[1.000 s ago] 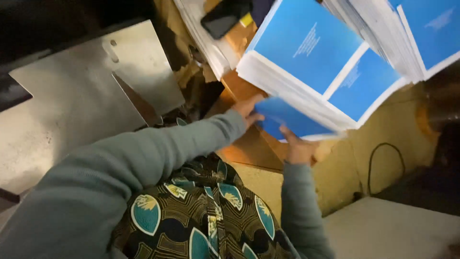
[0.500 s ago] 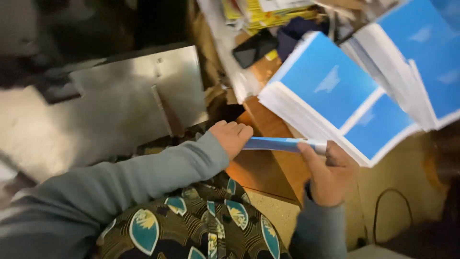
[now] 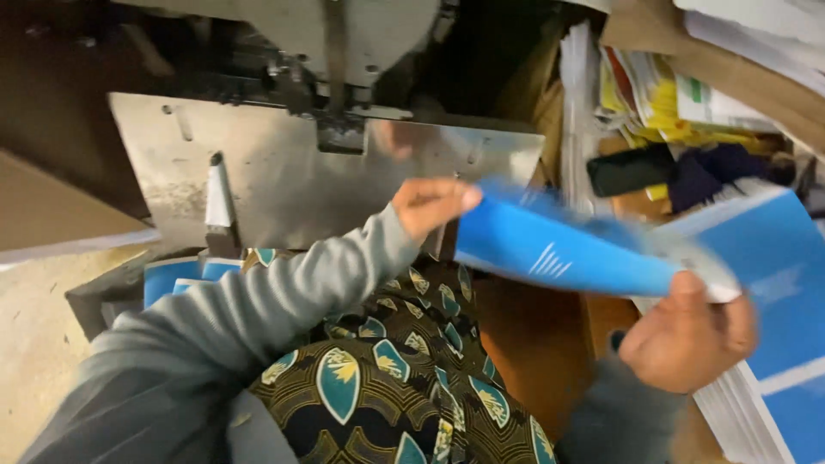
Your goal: The person repeatedly picks up blue booklets from a stack, places them under the needle of a sewing machine, and sews the spine. After each booklet is processed, it is moved to a separate pile on the left.
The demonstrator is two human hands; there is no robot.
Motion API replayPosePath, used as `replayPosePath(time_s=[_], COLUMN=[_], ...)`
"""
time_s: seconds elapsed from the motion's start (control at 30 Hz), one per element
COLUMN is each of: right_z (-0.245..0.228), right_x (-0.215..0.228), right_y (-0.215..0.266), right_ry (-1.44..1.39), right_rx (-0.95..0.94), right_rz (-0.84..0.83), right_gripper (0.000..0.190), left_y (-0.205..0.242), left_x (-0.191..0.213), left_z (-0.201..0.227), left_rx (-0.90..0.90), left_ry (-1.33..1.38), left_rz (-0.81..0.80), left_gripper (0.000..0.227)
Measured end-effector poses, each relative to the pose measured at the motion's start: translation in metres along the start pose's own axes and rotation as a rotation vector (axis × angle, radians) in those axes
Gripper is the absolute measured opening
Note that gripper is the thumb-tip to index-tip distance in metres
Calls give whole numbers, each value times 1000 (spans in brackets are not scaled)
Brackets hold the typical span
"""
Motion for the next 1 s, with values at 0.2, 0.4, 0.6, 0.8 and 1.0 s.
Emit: replayPosePath(time_s=[0.2, 0.4, 0.6, 0.8, 1.0], right_z=[24, 111, 122, 45, 24], right_x=[-74, -121, -205, -311, -331], right_y=[-43, -24, -1, 45, 37], right_ry=[-389, -295, -286, -79, 417], right_rx=[-125, -365, -287, -43, 547], right_rz=[-101, -13, -273, -587, -611], right_gripper=[18, 32, 37, 17, 17], left_y=[-33, -64, 36, 75, 66], left_x=[18, 68, 137, 249, 292], left_z=[27, -80, -17, -28, -49], left_rx=[-326, -107, -432, -321, 241], left_ry=[240, -66, -458, -801, -790], left_rz=[273, 501, 659, 1015, 1122], left_gripper=[31, 15, 13, 3, 29])
Point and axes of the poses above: each hand's wrist, its own y-axis away from the middle knuckle, its own x-axis out of the back of the hand, z = x × y, the point moved 4 cm from there along -y, towards the middle knuckle, and after that the axes turned 9 degrees about -y, right-handed, at the moved point
